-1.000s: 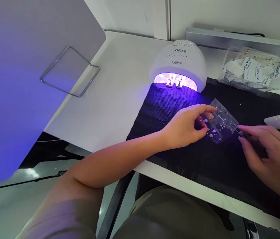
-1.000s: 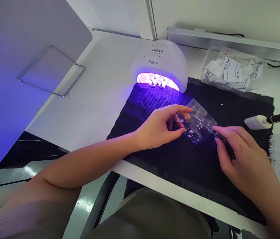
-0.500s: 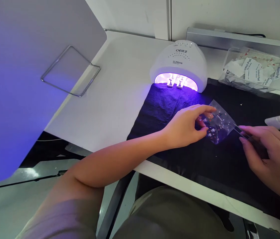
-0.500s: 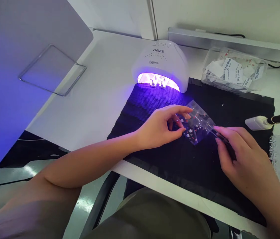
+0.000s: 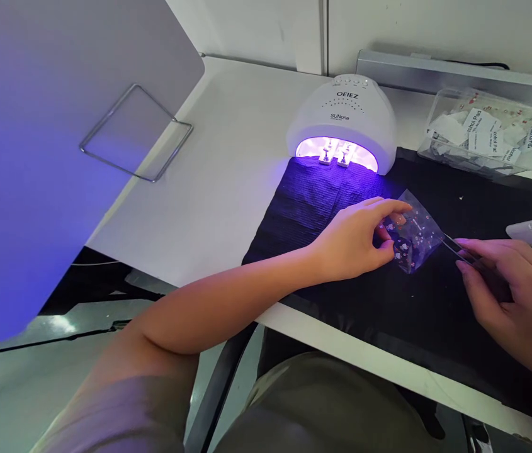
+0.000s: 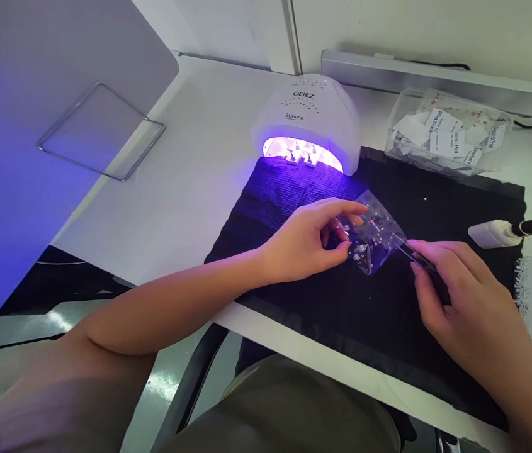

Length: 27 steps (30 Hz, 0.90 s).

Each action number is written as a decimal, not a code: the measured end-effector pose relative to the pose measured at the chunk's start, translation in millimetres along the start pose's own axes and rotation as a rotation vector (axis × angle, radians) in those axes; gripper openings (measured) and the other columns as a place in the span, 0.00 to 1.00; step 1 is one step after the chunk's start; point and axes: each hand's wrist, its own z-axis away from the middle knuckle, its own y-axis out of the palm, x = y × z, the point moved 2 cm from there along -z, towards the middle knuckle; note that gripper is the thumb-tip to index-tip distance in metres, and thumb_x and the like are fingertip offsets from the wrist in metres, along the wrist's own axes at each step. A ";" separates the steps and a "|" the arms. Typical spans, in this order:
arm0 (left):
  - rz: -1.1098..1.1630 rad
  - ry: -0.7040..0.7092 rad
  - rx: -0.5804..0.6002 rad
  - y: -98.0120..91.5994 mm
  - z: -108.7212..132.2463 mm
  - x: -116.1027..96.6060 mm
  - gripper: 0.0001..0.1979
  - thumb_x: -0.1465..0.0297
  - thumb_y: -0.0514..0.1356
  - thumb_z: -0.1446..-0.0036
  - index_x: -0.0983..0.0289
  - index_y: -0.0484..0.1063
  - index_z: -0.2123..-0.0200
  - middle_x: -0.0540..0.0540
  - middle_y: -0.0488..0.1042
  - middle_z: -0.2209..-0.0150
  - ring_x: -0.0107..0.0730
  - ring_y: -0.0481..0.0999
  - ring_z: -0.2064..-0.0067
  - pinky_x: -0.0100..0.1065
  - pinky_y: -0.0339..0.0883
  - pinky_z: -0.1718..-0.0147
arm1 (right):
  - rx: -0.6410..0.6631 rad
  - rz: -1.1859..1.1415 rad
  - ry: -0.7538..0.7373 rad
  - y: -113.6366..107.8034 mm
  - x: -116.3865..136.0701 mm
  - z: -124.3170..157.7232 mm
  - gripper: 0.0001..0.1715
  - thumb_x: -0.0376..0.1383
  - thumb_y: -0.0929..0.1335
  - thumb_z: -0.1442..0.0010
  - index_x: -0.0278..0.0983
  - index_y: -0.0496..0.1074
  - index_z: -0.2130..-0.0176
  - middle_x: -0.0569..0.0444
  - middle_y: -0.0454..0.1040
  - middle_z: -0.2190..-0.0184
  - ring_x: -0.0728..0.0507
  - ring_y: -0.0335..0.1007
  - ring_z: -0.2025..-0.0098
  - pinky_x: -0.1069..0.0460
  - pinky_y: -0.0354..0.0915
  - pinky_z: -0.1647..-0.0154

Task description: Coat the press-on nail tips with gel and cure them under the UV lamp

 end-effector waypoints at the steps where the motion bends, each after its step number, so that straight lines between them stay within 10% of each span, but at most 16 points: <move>1: -0.007 -0.001 0.005 -0.1 0.0 -0.3 0.27 0.81 0.63 0.40 0.67 0.76 0.37 0.59 0.84 0.44 0.25 0.82 0.61 0.30 0.78 0.61 | 0.001 0.000 -0.002 0.0 -0.1 0.2 0.16 0.42 0.66 0.25 0.42 0.76 0.42 0.52 0.84 0.53 0.41 0.84 0.54 0.46 0.76 0.59; 27: -0.117 0.009 0.053 -1.3 -0.4 -3.0 0.27 0.82 0.60 0.35 0.67 0.73 0.34 0.59 0.81 0.42 0.27 0.84 0.57 0.33 0.80 0.54 | 0.009 -0.001 0.030 0.6 -0.4 1.4 0.17 0.44 0.66 0.25 0.43 0.77 0.42 0.53 0.84 0.55 0.41 0.84 0.55 0.46 0.74 0.62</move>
